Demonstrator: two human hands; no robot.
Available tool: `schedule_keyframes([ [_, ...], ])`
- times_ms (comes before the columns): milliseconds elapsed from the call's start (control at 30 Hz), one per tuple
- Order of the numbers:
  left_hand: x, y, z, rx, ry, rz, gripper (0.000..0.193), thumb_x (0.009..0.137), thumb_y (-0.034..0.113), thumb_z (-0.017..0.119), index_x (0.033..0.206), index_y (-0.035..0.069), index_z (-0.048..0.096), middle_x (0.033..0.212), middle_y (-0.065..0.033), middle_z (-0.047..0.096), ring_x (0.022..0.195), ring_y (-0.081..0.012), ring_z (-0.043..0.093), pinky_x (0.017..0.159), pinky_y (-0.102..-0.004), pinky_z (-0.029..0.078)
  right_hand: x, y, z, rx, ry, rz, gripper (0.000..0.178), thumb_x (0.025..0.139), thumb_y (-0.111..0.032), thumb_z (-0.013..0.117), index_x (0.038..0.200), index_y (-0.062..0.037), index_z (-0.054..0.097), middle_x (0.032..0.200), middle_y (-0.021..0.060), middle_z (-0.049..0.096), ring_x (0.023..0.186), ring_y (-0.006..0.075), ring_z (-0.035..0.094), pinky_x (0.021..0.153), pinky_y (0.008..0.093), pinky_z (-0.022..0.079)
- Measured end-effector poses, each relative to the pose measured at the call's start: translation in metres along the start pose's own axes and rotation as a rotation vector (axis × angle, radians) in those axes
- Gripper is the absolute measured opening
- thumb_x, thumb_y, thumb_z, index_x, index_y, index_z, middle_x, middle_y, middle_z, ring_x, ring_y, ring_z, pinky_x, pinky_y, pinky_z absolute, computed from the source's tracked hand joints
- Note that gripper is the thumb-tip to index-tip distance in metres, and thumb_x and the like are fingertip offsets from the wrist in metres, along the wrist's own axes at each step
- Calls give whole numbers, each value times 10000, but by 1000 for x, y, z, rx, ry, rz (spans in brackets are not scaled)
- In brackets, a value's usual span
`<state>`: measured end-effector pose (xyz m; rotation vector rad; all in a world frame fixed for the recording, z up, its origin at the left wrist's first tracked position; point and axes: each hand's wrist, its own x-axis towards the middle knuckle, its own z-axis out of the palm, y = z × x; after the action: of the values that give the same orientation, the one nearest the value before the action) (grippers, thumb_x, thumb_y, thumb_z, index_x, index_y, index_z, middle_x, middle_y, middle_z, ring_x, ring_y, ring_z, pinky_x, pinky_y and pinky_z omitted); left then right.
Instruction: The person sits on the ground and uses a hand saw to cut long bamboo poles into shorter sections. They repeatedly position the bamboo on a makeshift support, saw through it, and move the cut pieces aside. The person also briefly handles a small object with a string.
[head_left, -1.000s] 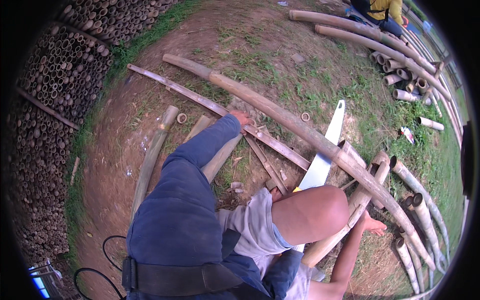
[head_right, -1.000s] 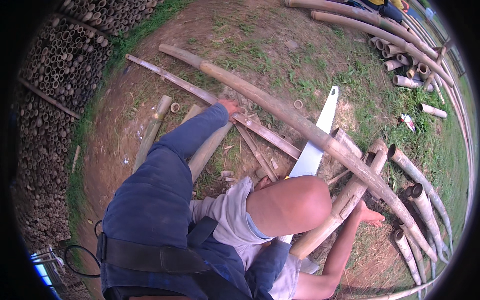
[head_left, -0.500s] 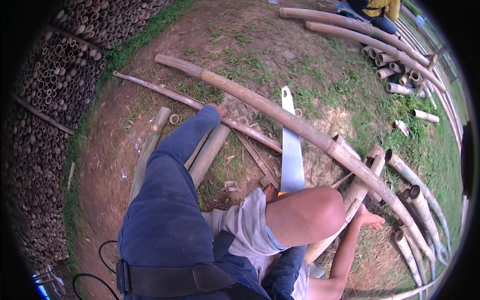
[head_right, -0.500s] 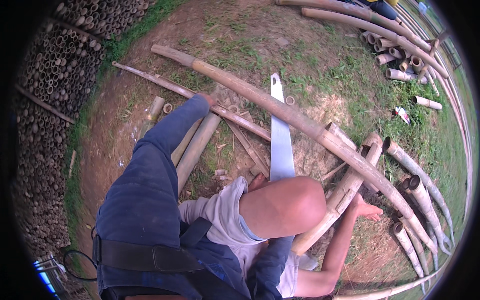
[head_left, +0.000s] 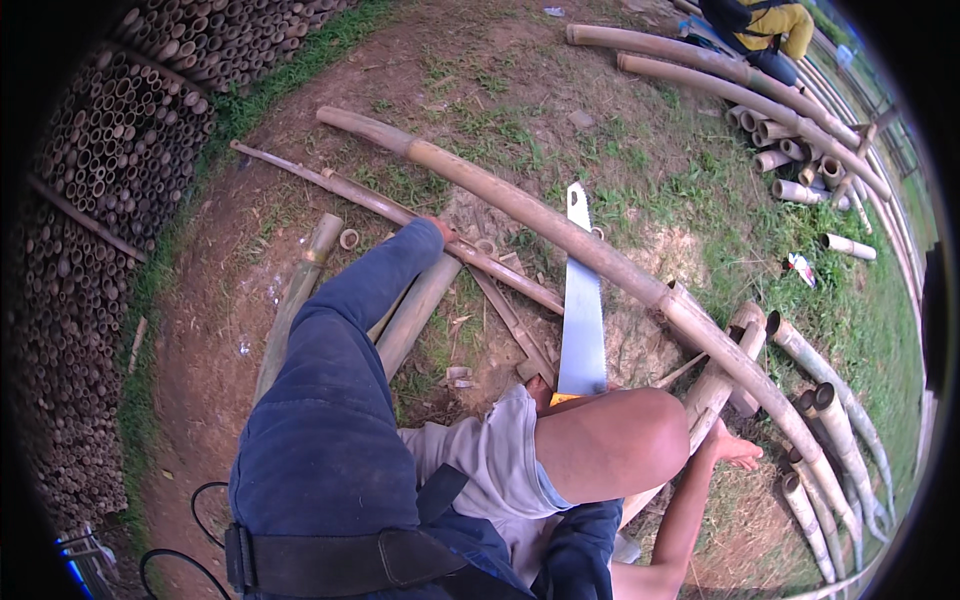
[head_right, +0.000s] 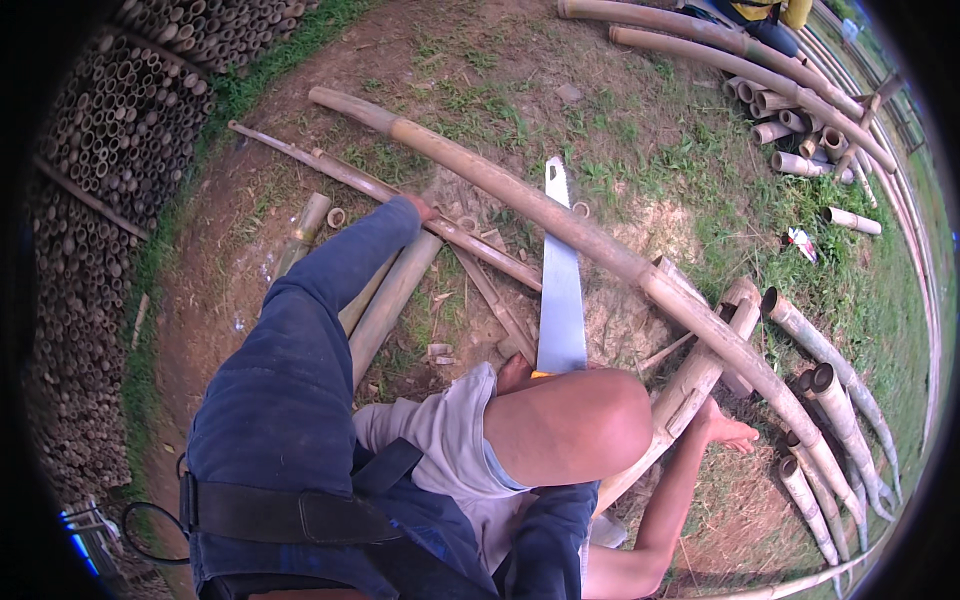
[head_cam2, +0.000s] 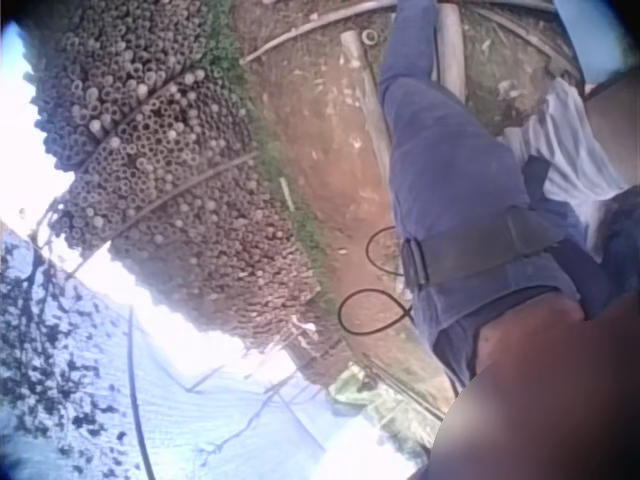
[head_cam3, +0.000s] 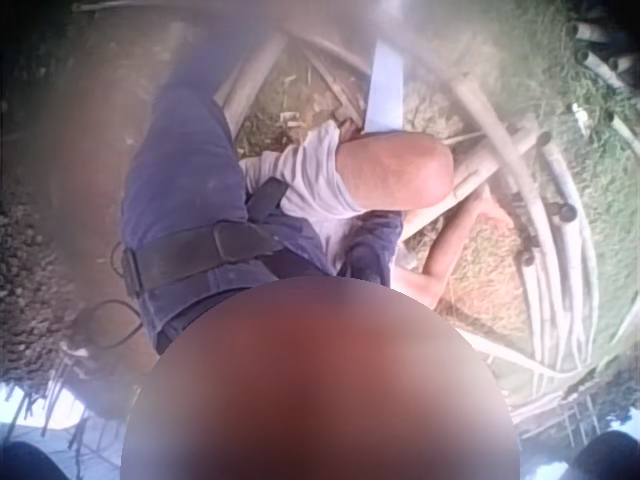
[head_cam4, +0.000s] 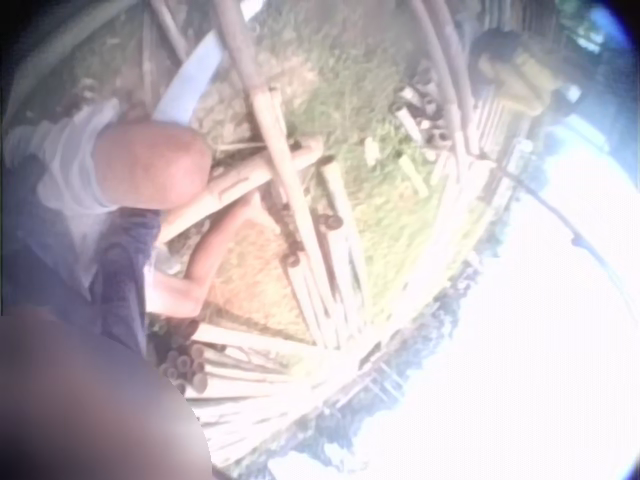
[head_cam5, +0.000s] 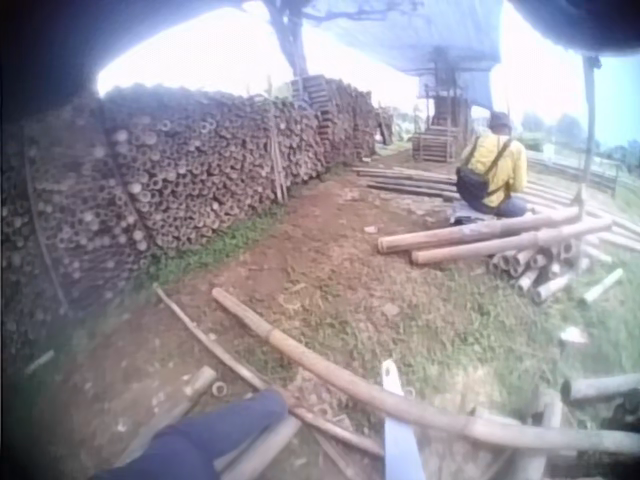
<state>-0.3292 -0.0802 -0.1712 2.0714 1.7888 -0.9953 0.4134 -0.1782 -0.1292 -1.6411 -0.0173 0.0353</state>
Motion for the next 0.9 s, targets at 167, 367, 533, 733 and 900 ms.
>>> schedule_keyframes([
  [167, 7, -12, 22, -10, -8, -17, 453, 1023, 239, 584, 1470, 306, 606, 1403, -97, 690, 1300, -328, 665, 1089, -489, 526, -6, -5, 0, -18, -17, -15, 919, 1079, -665, 243, 1703, -48, -27, 1781, 160, -154, 1646, 287, -151, 1337, 480, -46],
  [367, 21, -33, 47, 5, 0, -76, 488, 1007, 241, 604, 1489, 317, 574, 1371, -97, 706, 1288, -323, 670, 1090, -485, 523, -15, -12, -1, 43, -24, -3, 928, 1075, -678, 244, 1704, -54, -32, 1781, 150, -164, 1645, 277, -158, 1336, 472, -53],
  [533, 14, -46, 52, 23, 8, -88, 512, 1000, 241, 611, 1502, 326, 554, 1361, -96, 710, 1276, -327, 675, 1086, -491, 523, -16, -19, -3, 42, -36, 9, 917, 1078, -662, 251, 1704, -54, -27, 1784, 140, -158, 1648, 280, -141, 1341, 472, -34],
  [733, 10, -57, 53, 58, 18, -77, 542, 992, 242, 620, 1518, 335, 530, 1350, -95, 715, 1261, -333, 680, 1081, -499, 524, -18, -17, -4, 79, -42, 41, 924, 1072, -656, 275, 1704, -55, -28, 1787, 120, -159, 1649, 267, -134, 1344, 464, -31],
  [900, -4, -48, 47, 76, 38, -9, 568, 985, 243, 627, 1532, 343, 510, 1340, -94, 719, 1249, -338, 685, 1077, -506, 524, -11, -19, -1, 36, -26, 5, 897, 1052, -630, 339, 1686, -74, 32, 1729, 121, -81, 1591, 284, -56, 1299, 477, 29],
])
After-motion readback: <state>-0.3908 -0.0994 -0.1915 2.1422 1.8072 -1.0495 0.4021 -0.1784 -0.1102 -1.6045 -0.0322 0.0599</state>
